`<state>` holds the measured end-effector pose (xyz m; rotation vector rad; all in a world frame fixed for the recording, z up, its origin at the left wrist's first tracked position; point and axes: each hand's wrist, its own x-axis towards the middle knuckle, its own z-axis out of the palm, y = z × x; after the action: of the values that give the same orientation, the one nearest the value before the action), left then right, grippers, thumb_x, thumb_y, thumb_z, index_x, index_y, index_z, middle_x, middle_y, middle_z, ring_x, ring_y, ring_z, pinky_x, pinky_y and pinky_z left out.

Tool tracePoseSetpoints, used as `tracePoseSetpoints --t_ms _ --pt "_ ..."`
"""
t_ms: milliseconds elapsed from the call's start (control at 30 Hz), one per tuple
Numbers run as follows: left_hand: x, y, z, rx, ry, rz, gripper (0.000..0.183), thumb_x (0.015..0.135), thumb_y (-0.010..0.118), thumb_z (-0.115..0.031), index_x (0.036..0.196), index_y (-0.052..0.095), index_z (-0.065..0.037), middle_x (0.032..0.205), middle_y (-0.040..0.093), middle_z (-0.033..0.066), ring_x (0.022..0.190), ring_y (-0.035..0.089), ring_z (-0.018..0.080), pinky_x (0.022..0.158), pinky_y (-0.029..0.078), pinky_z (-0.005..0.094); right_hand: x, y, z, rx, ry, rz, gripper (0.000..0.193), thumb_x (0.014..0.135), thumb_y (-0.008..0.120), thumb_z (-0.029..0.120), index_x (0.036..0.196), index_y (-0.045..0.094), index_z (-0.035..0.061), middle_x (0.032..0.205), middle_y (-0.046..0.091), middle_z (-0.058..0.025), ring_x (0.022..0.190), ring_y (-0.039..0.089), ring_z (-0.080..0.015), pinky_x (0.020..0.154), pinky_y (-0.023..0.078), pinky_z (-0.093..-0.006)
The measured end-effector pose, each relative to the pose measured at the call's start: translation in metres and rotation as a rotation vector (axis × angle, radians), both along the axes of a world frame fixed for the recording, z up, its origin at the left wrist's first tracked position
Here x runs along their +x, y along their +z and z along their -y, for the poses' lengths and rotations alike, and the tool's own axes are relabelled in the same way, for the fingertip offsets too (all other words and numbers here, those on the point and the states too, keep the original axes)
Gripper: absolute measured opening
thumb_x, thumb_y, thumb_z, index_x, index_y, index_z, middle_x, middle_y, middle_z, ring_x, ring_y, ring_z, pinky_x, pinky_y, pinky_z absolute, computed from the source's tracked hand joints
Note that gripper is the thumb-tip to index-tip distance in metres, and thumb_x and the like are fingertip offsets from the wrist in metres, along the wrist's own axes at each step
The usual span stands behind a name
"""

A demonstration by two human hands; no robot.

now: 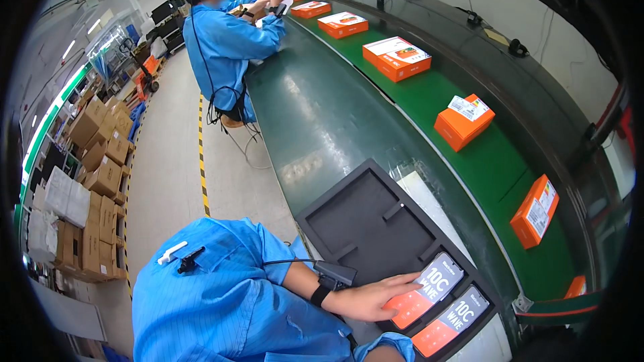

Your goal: Packing and organizing mobile phones and components on a factory assembly line.

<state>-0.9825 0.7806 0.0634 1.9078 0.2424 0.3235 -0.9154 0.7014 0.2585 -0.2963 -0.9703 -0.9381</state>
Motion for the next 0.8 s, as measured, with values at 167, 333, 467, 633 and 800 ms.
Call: tracePoseSetpoints --t_ms 167,333,467,633,800 --pt "0.010 0.007 -0.018 -0.096 -0.049 -0.085 0.071 0.082 0.053 -0.008 0.148 0.028 0.000 0.153 0.026 0.0234 0.143 0.026 0.0340 0.116 0.025 0.0373 -0.004 -0.001 -0.001 -0.048 0.043 0.020 0.013 0.088 0.058 0.013 0.085 0.057 0.0001 0.076 0.055 -0.0076 0.061 0.055 -0.0207 0.055 0.045 -0.0294" --pt "0.027 0.015 -0.027 -0.755 0.021 -0.041 0.062 0.088 0.049 -0.004 0.147 0.031 0.001 0.146 0.041 0.0137 0.120 0.048 0.0173 0.101 0.039 0.0284 -0.007 -0.002 -0.007 -0.102 0.069 0.040 0.013 0.088 0.058 0.013 0.084 0.056 0.0001 0.075 0.055 -0.0074 0.060 0.055 -0.0205 0.053 0.045 -0.0289" --pt "0.032 0.005 -0.037 -0.941 0.062 -0.073 0.050 0.095 0.050 -0.012 0.143 0.040 -0.002 0.128 0.056 0.0035 0.104 0.052 0.0087 0.089 0.043 0.0241 -0.009 -0.002 -0.013 -0.153 0.090 0.055 0.013 0.088 0.058 0.012 0.083 0.056 0.0001 0.075 0.054 -0.0073 0.059 0.054 -0.0204 0.052 0.044 -0.0285" --pt "0.030 -0.016 -0.045 -0.673 -0.124 -0.178 0.035 0.101 0.049 -0.021 0.130 0.057 -0.004 0.096 0.065 0.0007 0.080 0.056 0.0073 0.067 0.049 0.0228 -0.017 0.001 -0.028 -0.218 0.132 0.071 0.014 0.087 0.058 0.012 0.082 0.055 0.0001 0.074 0.053 -0.0071 0.058 0.054 -0.0202 0.050 0.044 -0.0280" --pt "0.038 -0.016 -0.053 -0.430 -0.102 -0.115 0.026 0.097 0.051 -0.018 0.103 0.061 0.005 0.077 0.063 0.0109 0.068 0.059 0.0143 0.061 0.049 0.0316 -0.013 0.004 -0.025 -0.293 0.216 0.083 0.014 0.087 0.058 0.012 0.081 0.054 0.0001 0.073 0.053 -0.0070 0.057 0.053 -0.0200 0.049 0.043 -0.0275"
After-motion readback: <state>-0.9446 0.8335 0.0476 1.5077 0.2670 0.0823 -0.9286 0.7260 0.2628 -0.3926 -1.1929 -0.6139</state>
